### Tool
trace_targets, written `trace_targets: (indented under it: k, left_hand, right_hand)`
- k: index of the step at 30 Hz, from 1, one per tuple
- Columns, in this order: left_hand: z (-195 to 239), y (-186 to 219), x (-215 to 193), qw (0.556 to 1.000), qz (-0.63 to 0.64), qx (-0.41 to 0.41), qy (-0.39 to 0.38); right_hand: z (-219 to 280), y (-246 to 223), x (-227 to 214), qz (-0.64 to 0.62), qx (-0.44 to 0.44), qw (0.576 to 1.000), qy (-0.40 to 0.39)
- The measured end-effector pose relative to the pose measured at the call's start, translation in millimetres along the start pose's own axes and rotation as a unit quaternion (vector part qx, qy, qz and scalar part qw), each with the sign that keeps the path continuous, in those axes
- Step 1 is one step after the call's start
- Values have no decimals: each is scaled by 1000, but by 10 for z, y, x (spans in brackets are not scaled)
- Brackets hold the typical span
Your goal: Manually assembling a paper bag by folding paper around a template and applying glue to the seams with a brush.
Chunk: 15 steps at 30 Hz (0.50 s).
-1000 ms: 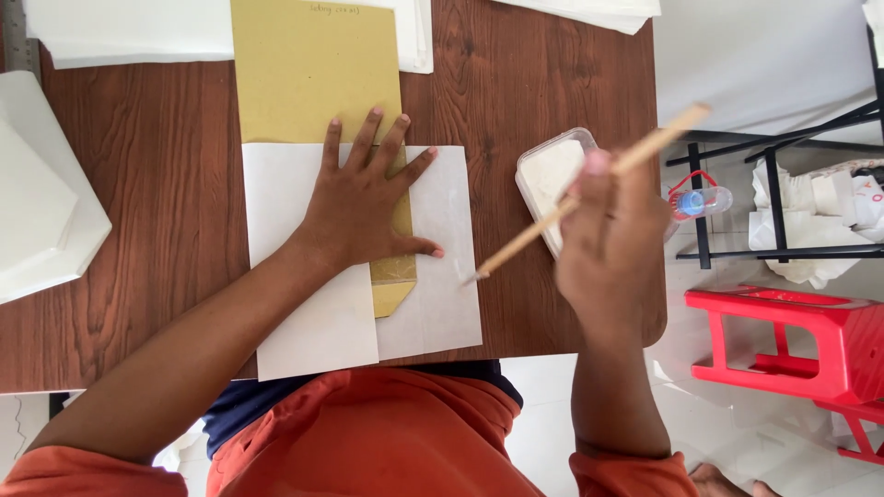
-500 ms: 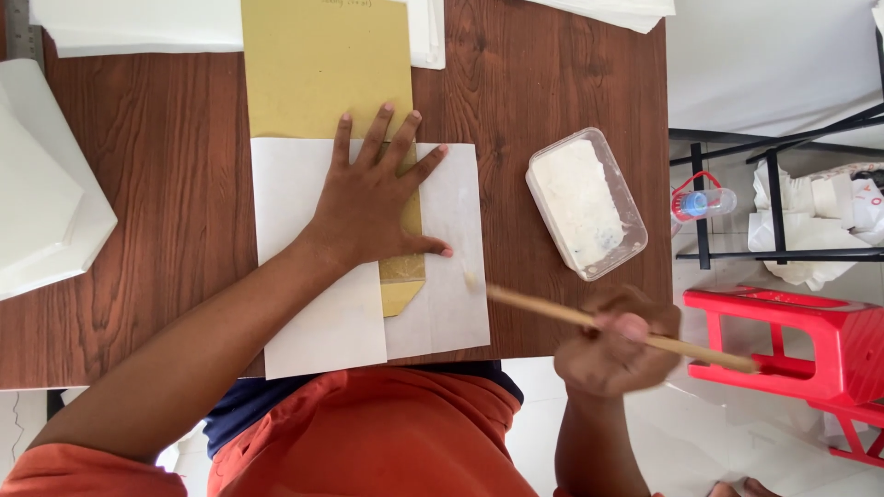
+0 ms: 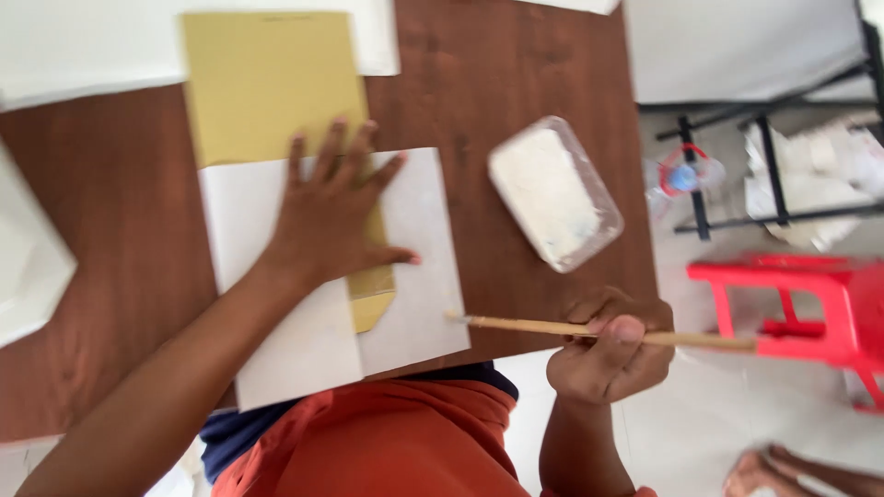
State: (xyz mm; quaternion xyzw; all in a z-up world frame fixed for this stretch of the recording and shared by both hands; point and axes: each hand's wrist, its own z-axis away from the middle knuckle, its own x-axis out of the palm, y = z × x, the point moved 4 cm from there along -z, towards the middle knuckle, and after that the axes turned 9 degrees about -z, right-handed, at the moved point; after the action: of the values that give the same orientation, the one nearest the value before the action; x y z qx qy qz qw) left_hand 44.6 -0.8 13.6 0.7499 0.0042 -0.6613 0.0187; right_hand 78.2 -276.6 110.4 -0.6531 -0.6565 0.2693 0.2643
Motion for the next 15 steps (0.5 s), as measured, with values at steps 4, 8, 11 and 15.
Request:
trace_targets:
  k: [4,8,11,15]
  left_hand:
    - [-50,36,-73,999,-29,-7,16]
    - [-44,35,-89,999,-29,-22,-10]
    - [-31,62,-136,998,-55,-17,28]
    - [-36,88,-196,995,-81,-11,50]
  right_hand:
    - [-363,-2,-257,-9,-20,991,135]
    - [-678,12,-367,102,-121,962,221]
    - [-633,337,-516,136,-122,960,212]
    - [-537,604,-598,141,-82,970,180]
